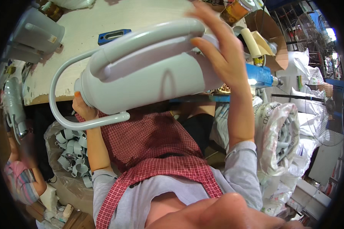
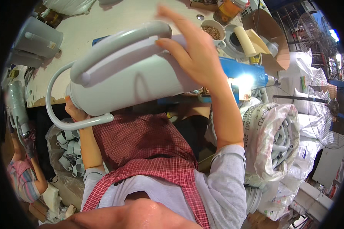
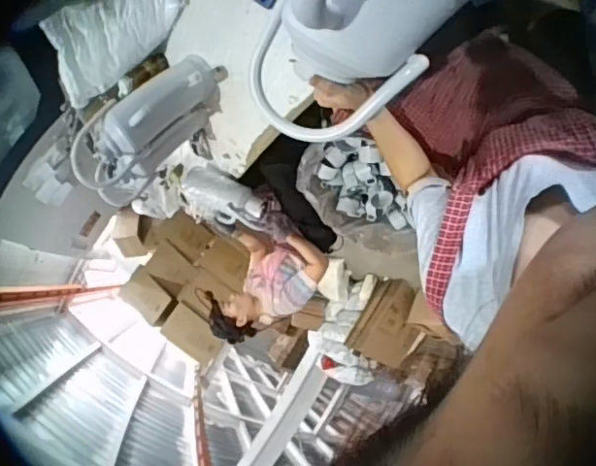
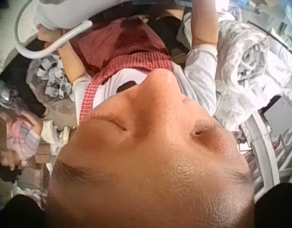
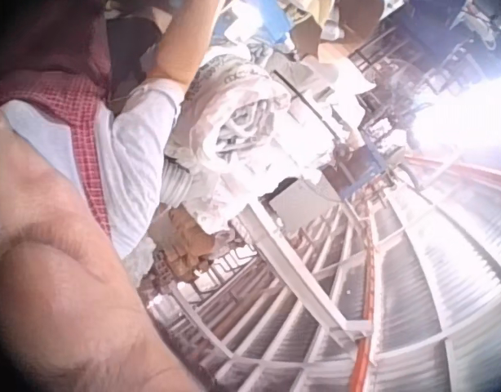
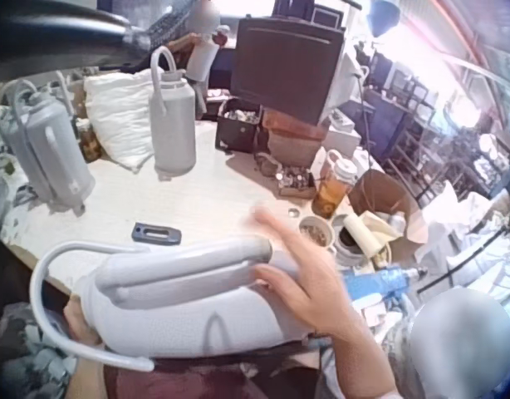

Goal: The person assembles white electric kettles by attaching handles and lids, then affixing labels to the bodies. The person repeatedly picks up kettle bodies, secures handles and lids, and applies labels from a sheet on the table.

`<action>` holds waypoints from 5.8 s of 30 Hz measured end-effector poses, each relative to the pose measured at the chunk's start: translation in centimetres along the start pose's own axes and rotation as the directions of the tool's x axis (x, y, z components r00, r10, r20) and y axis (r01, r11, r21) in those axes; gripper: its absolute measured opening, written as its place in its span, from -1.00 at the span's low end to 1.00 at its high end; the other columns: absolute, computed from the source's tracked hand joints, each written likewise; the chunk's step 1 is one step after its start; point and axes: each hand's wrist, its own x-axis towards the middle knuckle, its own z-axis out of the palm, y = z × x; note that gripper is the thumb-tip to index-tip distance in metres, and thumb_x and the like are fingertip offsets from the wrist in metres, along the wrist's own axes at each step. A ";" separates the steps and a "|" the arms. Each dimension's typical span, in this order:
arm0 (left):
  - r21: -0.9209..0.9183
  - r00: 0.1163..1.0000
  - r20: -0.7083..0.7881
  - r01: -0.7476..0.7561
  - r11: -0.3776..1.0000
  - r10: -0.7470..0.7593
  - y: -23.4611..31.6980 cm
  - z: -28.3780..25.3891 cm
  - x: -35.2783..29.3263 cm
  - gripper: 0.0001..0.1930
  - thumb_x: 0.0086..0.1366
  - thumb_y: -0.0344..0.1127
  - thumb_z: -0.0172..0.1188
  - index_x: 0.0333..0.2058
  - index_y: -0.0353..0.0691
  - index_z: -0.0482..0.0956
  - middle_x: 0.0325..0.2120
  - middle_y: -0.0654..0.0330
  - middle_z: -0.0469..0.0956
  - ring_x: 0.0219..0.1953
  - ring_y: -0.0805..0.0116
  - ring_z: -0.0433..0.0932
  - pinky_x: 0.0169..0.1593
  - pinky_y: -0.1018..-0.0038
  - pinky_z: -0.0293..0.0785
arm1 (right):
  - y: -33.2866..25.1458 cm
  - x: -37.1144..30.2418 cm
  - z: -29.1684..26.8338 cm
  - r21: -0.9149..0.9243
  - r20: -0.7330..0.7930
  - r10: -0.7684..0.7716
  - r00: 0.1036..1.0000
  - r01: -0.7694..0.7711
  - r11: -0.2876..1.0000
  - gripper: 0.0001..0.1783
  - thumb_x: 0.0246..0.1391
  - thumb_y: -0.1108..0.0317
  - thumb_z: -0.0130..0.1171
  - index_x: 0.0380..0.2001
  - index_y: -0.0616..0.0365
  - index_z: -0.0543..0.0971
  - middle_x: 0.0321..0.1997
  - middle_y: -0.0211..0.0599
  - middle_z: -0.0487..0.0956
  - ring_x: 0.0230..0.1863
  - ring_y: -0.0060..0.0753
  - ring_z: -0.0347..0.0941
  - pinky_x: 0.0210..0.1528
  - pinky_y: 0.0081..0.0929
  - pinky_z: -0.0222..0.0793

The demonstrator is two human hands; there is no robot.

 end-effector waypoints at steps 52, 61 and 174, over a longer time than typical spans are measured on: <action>0.282 0.965 -0.213 -0.093 0.955 0.156 2.3 0.6 -1.8 -0.51 0.43 -0.02 0.02 -0.23 -0.48 0.56 -0.27 -0.02 0.63 -0.23 0.18 0.58 -0.11 0.27 0.53 | -6.6 -24.3 -13.3 -0.331 -0.427 0.117 0.897 -0.275 0.903 -0.53 0.03 0.33 0.37 0.04 0.15 0.56 0.00 -0.20 0.62 0.01 -0.22 0.55 0.08 -0.34 0.44; 0.178 1.000 -0.021 -0.013 0.984 0.017 1.8 1.8 -0.8 -0.50 0.45 0.01 -0.01 -0.21 -0.43 0.57 -0.27 0.04 0.63 -0.26 0.24 0.57 -0.12 0.30 0.53 | -20.7 -60.4 -31.1 -0.256 -0.841 0.523 -0.141 -0.748 -0.612 -0.38 -0.12 0.01 0.40 0.01 0.09 0.60 -0.03 -0.02 0.62 0.04 -0.01 0.54 0.09 -0.17 0.42; 0.015 0.879 0.374 0.314 0.949 -0.296 -3.9 -17.0 2.9 -0.74 0.33 -0.27 0.15 -0.28 -0.38 0.68 -0.40 0.21 0.65 -0.37 0.48 0.58 -0.23 0.55 0.49 | -12.5 -21.1 12.2 0.132 0.807 0.276 0.522 -0.616 0.777 -0.34 -0.14 0.57 0.41 0.11 0.23 0.46 -0.41 -0.28 0.68 -0.40 -0.64 0.57 -0.25 -0.63 0.46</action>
